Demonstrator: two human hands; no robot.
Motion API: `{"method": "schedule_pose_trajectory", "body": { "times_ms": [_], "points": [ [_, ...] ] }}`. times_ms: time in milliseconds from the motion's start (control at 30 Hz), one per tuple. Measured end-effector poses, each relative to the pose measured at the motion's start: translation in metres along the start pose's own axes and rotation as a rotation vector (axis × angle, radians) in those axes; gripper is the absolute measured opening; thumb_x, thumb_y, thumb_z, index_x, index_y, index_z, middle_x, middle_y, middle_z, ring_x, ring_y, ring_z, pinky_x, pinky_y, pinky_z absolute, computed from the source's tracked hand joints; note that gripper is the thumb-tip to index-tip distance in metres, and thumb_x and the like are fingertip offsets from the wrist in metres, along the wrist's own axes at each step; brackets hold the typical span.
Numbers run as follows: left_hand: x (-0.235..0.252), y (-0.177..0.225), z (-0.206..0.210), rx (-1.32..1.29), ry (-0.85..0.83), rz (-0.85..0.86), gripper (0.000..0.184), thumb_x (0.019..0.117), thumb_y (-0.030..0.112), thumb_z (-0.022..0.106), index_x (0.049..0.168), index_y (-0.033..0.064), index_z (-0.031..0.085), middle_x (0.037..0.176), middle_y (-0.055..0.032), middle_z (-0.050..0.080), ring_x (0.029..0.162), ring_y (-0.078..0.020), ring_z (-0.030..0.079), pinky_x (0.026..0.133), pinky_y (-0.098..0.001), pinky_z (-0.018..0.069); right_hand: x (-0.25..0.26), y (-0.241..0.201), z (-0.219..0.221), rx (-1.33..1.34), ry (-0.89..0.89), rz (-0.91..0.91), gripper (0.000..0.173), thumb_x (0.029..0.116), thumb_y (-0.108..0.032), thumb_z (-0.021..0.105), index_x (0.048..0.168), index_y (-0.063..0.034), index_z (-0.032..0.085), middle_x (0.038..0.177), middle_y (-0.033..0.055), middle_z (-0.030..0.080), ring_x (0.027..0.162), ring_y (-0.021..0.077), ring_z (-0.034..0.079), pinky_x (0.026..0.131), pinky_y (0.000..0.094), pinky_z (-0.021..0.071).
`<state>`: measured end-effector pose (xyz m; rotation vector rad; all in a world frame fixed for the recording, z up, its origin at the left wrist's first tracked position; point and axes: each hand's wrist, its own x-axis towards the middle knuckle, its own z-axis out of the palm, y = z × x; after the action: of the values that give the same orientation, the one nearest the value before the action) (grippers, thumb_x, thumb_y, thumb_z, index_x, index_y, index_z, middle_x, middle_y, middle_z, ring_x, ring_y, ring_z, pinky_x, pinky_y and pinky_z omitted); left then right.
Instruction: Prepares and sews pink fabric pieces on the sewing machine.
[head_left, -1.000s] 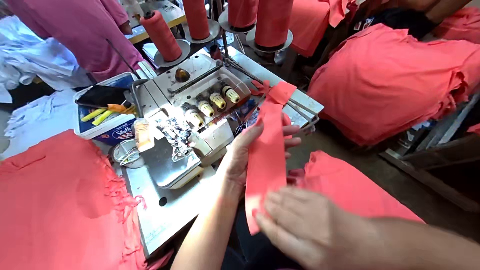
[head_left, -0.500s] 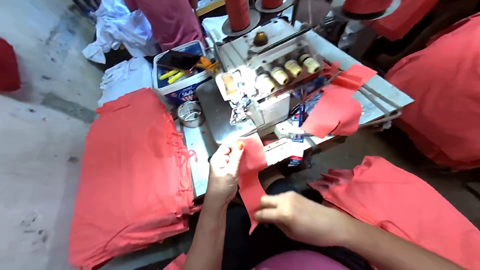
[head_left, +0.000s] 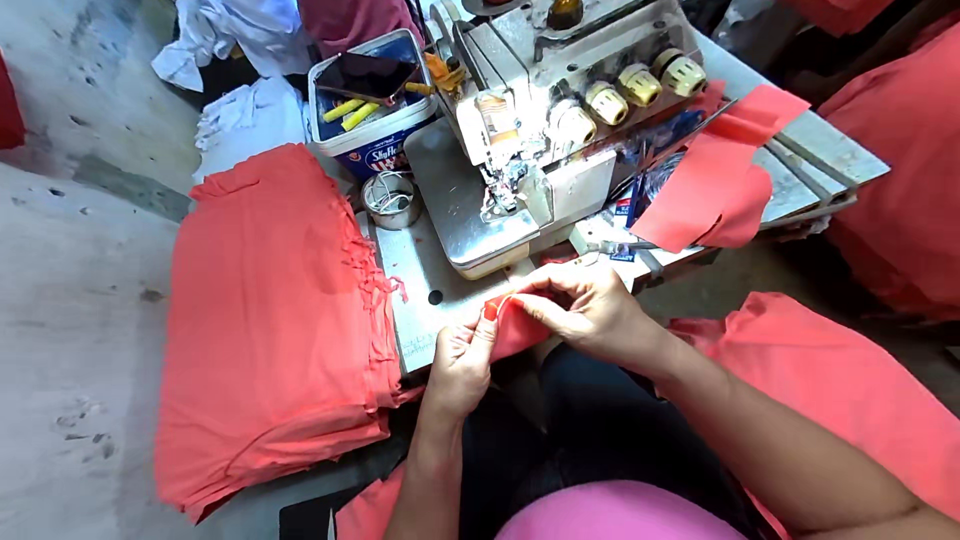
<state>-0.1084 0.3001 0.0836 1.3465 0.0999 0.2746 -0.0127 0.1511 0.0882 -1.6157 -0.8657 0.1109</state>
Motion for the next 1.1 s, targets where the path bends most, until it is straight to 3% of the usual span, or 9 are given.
{"method": "schedule_pose_trajectory", "body": {
  "times_ms": [100,200,267,400,533,600,733,900,1100],
  "points": [
    [0.0,-0.003,-0.004,-0.039,-0.044,0.032,0.025,0.1066,0.029,0.052,0.101,0.0196,0.074,0.094,0.0121,0.075,0.092,0.0018,0.069,0.086,-0.0228,0.057,0.0,0.003,0.005,0.037,0.033,0.01,0.007,0.09,-0.005,0.067,0.092,-0.0017,0.074,0.078,-0.0044,0.07,0.068,-0.0098,0.06,0.063,0.0072,0.05],
    [0.003,-0.005,-0.004,0.036,-0.011,0.057,0.024,0.1039,0.006,0.05,0.096,0.0087,0.072,0.087,0.0073,0.073,0.083,-0.0006,0.069,0.079,-0.0234,0.0581,-0.001,0.008,0.01,0.02,0.092,0.006,0.006,0.089,-0.009,0.07,0.091,-0.0032,0.071,0.079,-0.0035,0.067,0.068,-0.0076,0.058,0.061,0.0083,0.0485],
    [0.006,-0.003,-0.005,0.061,0.014,0.03,0.025,0.1024,-0.001,0.048,0.094,0.0065,0.07,0.084,0.006,0.073,0.08,-0.001,0.069,0.077,-0.0227,0.0587,0.0,0.013,0.01,-0.003,0.081,0.017,0.014,0.0895,-0.014,0.07,0.098,-0.0036,0.07,0.091,-0.0001,0.062,0.077,-0.0027,0.057,0.067,0.0107,0.0478],
    [0.018,0.01,-0.015,0.172,-0.077,-0.011,0.016,0.0983,-0.004,0.055,0.111,0.0033,0.061,0.089,0.0063,0.073,0.082,-0.0013,0.07,0.078,-0.0223,0.0594,0.004,0.02,0.014,0.076,0.095,-0.011,0.009,0.0918,-0.011,0.068,0.087,-0.0051,0.073,0.095,-0.0003,0.059,0.088,-0.002,0.058,0.075,0.0095,0.049],
    [0.049,0.032,-0.016,0.534,-0.02,-0.017,0.038,0.0911,0.004,0.067,0.126,0.0034,0.053,0.075,0.0066,0.065,0.066,0.0019,0.062,0.063,-0.0174,0.0541,0.005,0.017,0.032,0.074,0.4,0.014,0.013,0.0901,0.0,0.065,0.103,0.002,0.067,0.086,-0.0023,0.07,0.072,-0.0068,0.062,0.066,0.0104,0.0531],
    [0.067,0.041,-0.01,0.802,0.017,-0.026,0.042,0.0963,0.017,0.069,0.132,0.0042,0.052,0.071,0.0029,0.057,0.059,-0.0032,0.053,0.058,-0.0223,0.0481,0.011,0.021,0.04,0.064,0.516,0.068,0.019,0.0908,0.002,0.064,0.11,0.0034,0.062,0.085,-0.0015,0.068,0.065,-0.0061,0.06,0.061,0.0112,0.0527],
    [0.093,0.044,0.0,1.111,-0.006,-0.047,0.046,0.1005,0.026,0.065,0.139,0.007,0.048,0.075,-0.0071,0.062,0.063,-0.02,0.059,0.062,-0.0418,0.0513,0.02,0.031,0.044,0.067,0.598,0.169,0.022,0.0922,0.002,0.064,0.113,0.0033,0.057,0.076,-0.0018,0.066,0.058,-0.0027,0.061,0.055,0.0153,0.0542],
    [0.106,0.044,0.004,1.123,0.001,-0.083,0.051,0.0998,0.024,0.066,0.143,0.0082,0.044,0.077,-0.0097,0.062,0.064,-0.0244,0.059,0.059,-0.0449,0.0506,0.028,0.031,0.042,0.13,0.614,0.262,0.02,0.0939,0.0,0.065,0.111,-0.0025,0.055,0.07,-0.0053,0.065,0.055,-0.0028,0.06,0.052,0.0153,0.0524],
    [0.113,0.039,0.001,1.124,0.033,-0.035,0.05,0.0985,0.023,0.067,0.141,0.0077,0.045,0.076,-0.0109,0.06,0.065,-0.0268,0.06,0.059,-0.0469,0.0502,0.035,0.031,0.041,0.163,0.623,0.297,0.025,0.0925,0.007,0.062,0.116,0.0025,0.053,0.067,-0.002,0.062,0.053,0.0013,0.062,0.053,0.0189,0.0566]
  ]
}}
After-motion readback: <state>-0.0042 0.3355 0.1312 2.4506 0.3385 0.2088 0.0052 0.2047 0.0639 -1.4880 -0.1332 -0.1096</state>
